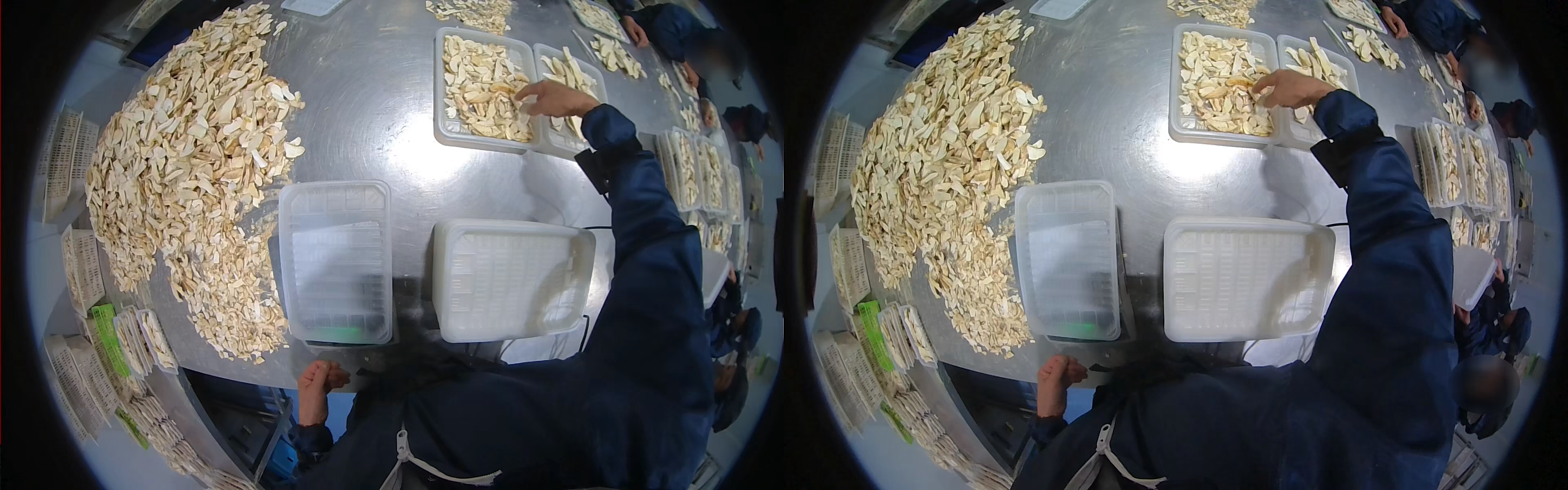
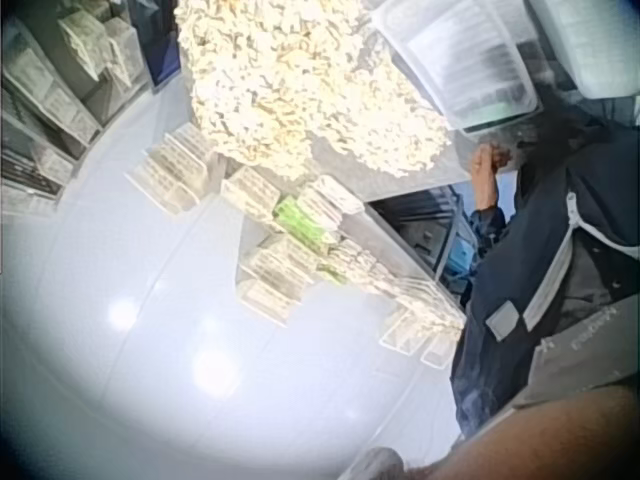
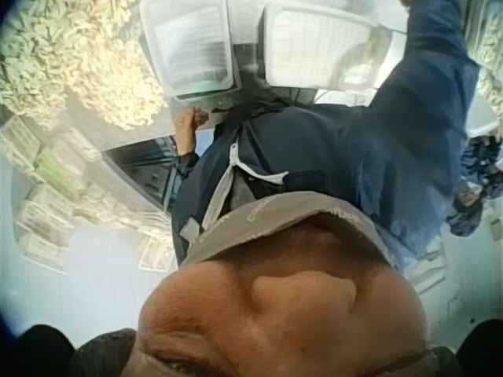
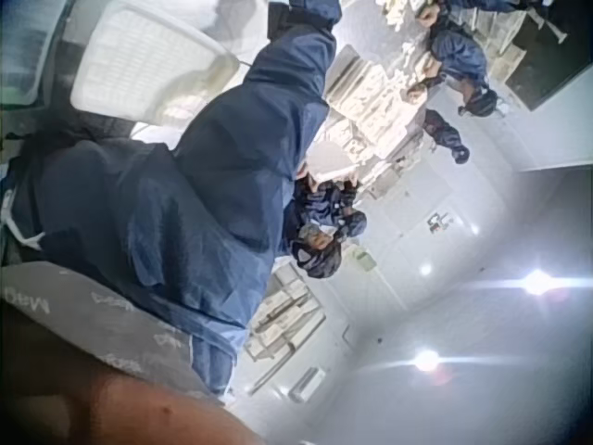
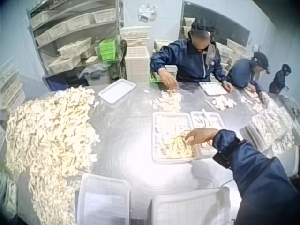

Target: Weighing and sorting sliced white herbal pieces into trays using a digital scale.

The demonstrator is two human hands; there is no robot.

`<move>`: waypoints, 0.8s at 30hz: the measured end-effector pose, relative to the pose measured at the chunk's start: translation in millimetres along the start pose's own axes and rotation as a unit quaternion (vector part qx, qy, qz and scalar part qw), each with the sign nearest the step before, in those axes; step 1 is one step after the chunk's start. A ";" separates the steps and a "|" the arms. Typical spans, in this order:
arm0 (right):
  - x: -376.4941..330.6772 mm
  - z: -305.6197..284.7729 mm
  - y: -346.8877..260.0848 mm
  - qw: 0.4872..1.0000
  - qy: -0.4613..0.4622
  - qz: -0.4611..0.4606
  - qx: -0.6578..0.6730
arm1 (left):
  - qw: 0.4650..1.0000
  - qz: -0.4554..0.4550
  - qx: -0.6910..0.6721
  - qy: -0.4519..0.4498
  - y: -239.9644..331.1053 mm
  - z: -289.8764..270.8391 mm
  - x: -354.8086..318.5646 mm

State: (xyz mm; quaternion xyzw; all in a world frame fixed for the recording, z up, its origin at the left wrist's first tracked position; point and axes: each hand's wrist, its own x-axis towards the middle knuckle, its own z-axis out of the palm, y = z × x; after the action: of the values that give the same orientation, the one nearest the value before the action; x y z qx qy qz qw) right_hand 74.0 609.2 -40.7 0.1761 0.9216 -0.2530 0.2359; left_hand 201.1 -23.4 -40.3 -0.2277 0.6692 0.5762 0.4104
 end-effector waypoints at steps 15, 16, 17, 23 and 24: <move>6.5 -11.4 35.6 0.990 0.035 -0.053 -0.126 | 1.000 0.003 -0.013 0.000 0.1 -6.8 2.1; 9.1 -9.3 30.5 0.990 0.036 -0.055 -0.125 | 1.000 0.004 -0.008 0.003 1.5 -6.4 1.5; 10.7 -5.4 25.4 0.986 0.080 -0.059 -0.134 | 1.000 0.006 -0.003 0.005 2.5 -5.8 1.6; 1.8 23.5 -10.7 0.962 0.107 -0.042 -0.247 | 1.000 0.017 -0.009 -0.016 1.3 -4.6 1.9; 3.1 22.6 -12.1 0.962 0.108 -0.044 -0.247 | 1.000 0.018 -0.009 -0.015 1.6 -5.3 1.3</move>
State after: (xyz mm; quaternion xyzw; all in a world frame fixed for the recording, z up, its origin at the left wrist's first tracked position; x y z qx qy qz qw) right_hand 73.8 587.6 -54.8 0.0982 0.9822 -0.0075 0.1597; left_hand 197.6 -27.8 -40.4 -0.2107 0.6618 0.5926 0.4080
